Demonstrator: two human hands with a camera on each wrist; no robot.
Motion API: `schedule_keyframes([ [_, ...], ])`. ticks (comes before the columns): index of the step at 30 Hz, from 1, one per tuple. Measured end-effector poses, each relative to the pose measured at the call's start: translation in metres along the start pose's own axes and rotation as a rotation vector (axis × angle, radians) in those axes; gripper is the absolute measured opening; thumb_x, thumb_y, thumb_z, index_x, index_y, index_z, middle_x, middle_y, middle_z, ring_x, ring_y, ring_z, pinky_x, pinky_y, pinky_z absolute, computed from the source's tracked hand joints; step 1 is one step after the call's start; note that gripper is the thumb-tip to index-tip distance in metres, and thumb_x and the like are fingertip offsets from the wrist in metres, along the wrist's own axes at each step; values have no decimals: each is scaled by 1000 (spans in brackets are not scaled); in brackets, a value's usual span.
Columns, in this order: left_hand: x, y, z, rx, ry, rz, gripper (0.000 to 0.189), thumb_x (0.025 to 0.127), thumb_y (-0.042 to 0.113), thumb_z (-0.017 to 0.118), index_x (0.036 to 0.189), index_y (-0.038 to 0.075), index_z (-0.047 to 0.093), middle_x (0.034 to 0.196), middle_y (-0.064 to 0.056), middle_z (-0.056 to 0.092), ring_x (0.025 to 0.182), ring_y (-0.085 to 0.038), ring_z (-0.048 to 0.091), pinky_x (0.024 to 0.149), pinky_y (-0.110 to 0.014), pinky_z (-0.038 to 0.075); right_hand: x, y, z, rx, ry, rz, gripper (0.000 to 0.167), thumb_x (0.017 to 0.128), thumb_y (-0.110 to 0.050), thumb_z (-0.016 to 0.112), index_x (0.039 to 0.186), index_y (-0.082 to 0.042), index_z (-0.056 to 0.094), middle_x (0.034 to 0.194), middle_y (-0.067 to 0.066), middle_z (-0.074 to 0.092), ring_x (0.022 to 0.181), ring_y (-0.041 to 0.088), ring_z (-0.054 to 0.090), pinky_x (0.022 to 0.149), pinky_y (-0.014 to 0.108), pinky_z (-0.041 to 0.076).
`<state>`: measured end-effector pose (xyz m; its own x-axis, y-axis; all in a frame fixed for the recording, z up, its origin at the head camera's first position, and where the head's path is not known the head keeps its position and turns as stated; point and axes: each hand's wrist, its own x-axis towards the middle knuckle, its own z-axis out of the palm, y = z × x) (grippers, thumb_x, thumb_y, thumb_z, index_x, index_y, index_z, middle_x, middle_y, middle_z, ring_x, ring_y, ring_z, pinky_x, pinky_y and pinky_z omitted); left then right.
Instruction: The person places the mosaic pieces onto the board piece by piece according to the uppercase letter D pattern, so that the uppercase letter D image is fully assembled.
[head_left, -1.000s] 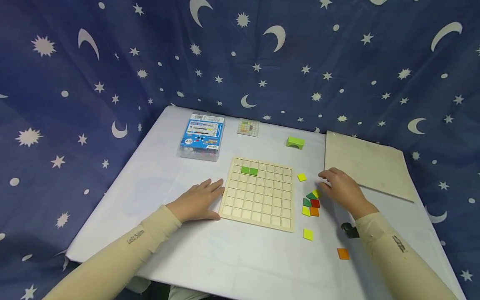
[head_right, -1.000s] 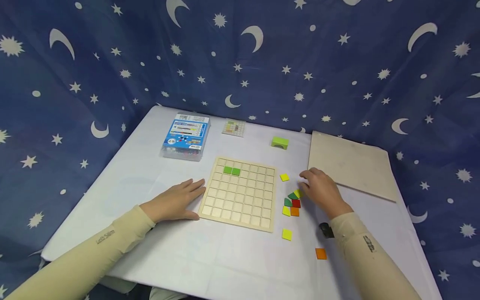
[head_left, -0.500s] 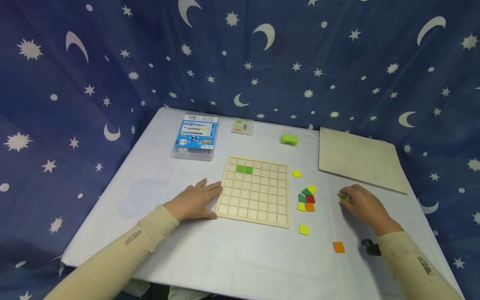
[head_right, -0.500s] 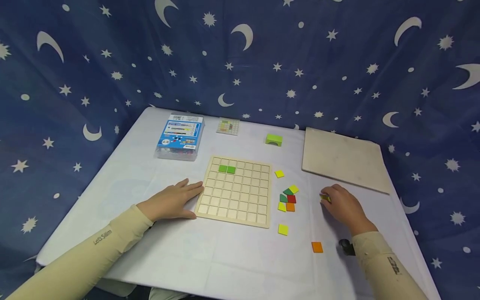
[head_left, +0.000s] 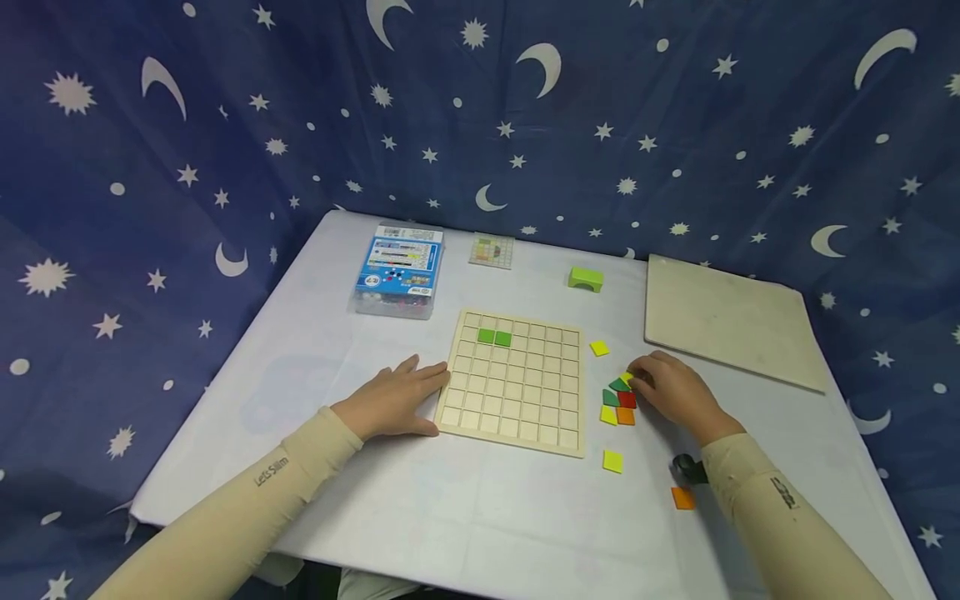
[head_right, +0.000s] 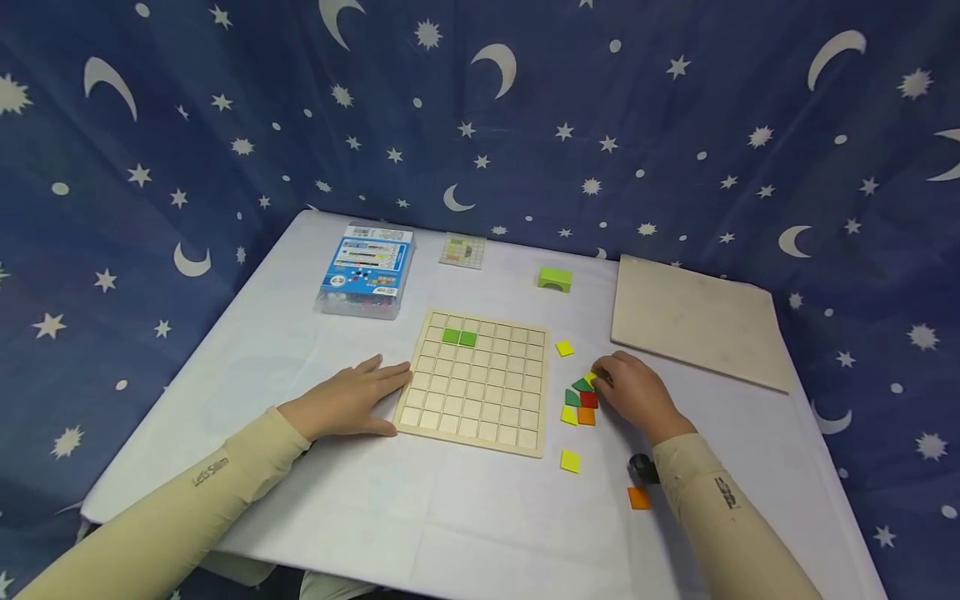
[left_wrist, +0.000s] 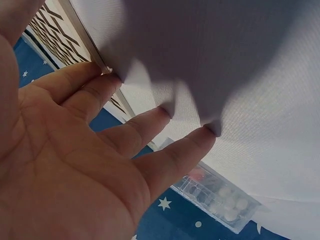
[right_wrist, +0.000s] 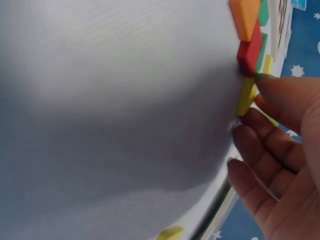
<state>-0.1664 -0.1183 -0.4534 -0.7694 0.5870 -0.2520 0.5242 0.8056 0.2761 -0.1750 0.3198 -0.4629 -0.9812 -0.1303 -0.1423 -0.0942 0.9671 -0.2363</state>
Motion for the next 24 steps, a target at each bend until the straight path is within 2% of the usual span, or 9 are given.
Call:
schedule_keyframes([
  [6,0,1,-1,-5,-2,-6,86,80,47,80,151,16,42,159,-4,35,144,-48,25,104,-72,30,4,-5,-2,-11,-42,7,29,89,-15,74,115,-2,69,103,12,66,91,26,58,92,50,50],
  [12,0,1,0,-11,-3,-5,87,80,47,80,152,17,42,160,-3,34,145,-48,25,104,-72,30,5,-11,-2,-43,-82,28,27,88,-12,74,115,-6,70,105,13,64,92,28,58,91,50,51],
  [17,0,0,1,-21,-13,-12,87,80,47,80,152,19,40,160,-1,33,146,-47,23,106,-71,28,3,-16,-2,-102,-61,-9,29,87,-4,73,115,-1,68,103,15,65,93,30,60,92,50,52],
  [21,1,-1,2,-15,-17,-18,88,80,48,79,153,19,40,161,-1,32,146,-46,23,106,-71,28,2,-16,0,-157,-8,-55,27,86,-3,73,112,2,68,98,14,65,89,29,60,89,47,53],
  [24,1,-1,2,-17,-14,-20,88,80,48,79,153,19,39,161,-1,32,146,-46,22,106,-71,28,2,-15,1,-158,31,-68,25,86,-4,74,109,1,70,97,14,65,87,28,60,87,47,54],
])
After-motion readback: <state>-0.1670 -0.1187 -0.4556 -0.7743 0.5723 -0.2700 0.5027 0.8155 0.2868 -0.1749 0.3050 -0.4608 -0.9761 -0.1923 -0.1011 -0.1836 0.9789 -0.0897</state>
